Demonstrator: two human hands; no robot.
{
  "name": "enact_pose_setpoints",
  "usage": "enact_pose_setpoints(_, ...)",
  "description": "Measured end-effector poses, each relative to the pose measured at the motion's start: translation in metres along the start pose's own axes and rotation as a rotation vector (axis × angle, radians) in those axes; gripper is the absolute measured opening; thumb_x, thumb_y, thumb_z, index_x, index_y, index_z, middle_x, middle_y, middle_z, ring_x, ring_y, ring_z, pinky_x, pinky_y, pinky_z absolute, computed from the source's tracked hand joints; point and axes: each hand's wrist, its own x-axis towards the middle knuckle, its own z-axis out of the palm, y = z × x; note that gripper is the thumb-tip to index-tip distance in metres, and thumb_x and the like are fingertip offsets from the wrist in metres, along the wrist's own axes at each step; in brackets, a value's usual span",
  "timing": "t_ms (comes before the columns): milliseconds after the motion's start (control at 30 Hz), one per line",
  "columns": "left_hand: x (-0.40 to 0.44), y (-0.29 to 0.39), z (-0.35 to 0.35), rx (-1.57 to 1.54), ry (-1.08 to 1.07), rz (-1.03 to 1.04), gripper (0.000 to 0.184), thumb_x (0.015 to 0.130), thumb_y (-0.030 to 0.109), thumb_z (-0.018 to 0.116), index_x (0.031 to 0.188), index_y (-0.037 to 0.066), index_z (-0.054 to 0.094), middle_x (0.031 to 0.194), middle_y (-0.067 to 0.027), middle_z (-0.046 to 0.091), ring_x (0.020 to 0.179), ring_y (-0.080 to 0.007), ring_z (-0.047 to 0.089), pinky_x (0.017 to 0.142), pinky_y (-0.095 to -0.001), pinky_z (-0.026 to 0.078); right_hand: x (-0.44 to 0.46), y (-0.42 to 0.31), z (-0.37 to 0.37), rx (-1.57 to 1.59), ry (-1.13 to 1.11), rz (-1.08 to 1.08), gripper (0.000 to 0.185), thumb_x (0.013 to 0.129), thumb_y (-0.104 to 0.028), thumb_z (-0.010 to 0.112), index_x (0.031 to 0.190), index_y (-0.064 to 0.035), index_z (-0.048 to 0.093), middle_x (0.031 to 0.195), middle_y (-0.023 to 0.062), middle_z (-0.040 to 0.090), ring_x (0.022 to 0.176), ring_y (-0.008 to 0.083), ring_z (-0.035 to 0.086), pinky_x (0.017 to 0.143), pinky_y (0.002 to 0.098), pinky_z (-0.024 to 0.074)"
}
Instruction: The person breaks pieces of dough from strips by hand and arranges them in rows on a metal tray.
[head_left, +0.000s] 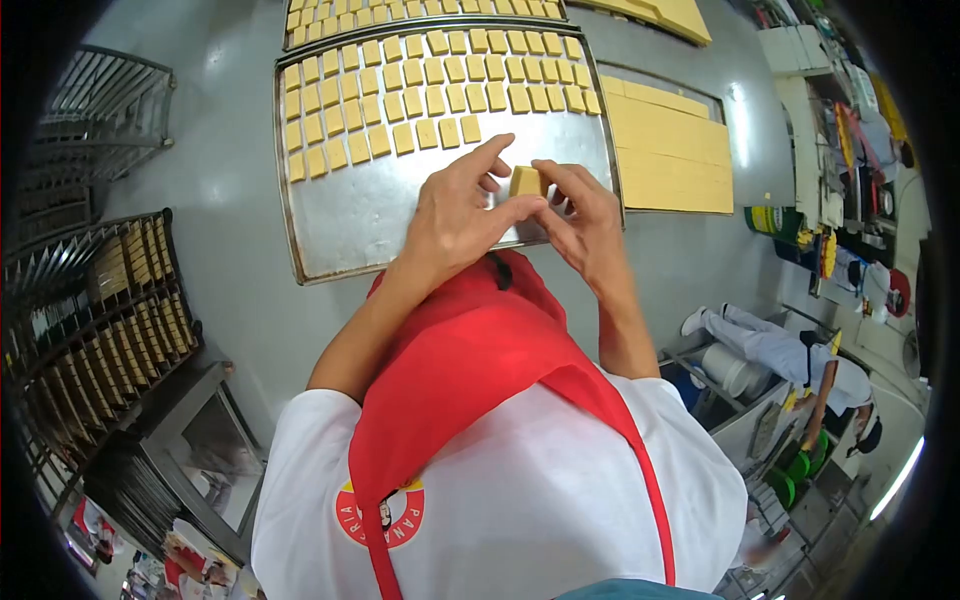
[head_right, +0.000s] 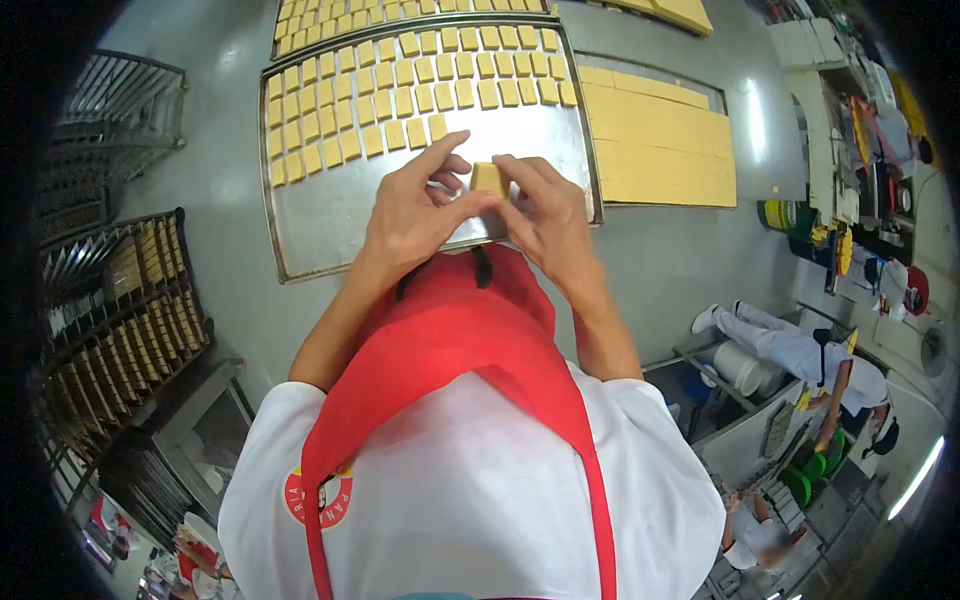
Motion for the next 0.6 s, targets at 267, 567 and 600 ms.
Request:
enact_pose_setpoints(267, 0.009, -0.003, 0.021, -0.649, 0.010, -0.264, 0.044, 0.097, 0.014, 0.077, 0.134, -0.005, 0.064, 0.096, -0.0084, 0.074, 0.082, -0.0095, 0.069, 0.071, -0.0245, 0.058, 0.000, 0.030, 0.007, 0.728, -0.005, 0.376, 0.048, 0.085, 0.006, 0.080, 0.132, -0.0008, 0.070, 0.103, 0.0075, 0.075, 0.079, 0.0092, 0.068, 0.072, 0.0263, 0.0567)
enact_pose_setpoints(567, 0.018, 0.007, 0.033, -0.472, 0.010, -0.335, 0.021, 0.096, 0.020, 0.080, 0.107, 0.003, 0.072, 0.085, -0.0009, 0.071, 0.074, -0.0059, 0.063, 0.064, -0.0198, 0.047, 0.006, 0.032, 0.008, 0.836, 0.108, 0.269, 0.038, 0.091, 0.010, 0.073, 0.128, 0.0021, 0.071, 0.123, 0.0126, 0.074, 0.107, 0.0161, 0.072, 0.092, 0.0285, 0.0595)
enact_pose_setpoints(600, 0.018, 0.006, 0.035, -0.451, 0.032, -0.285, 0.022, 0.096, 0.019, 0.080, 0.106, 0.002, 0.073, 0.086, -0.0013, 0.072, 0.074, -0.0061, 0.062, 0.066, -0.0205, 0.048, 0.004, 0.035, 0.009, 0.801, 0.083, 0.205, 0.038, 0.091, 0.010, 0.073, 0.128, 0.0020, 0.071, 0.124, 0.0131, 0.074, 0.110, 0.0170, 0.071, 0.094, 0.0295, 0.0594)
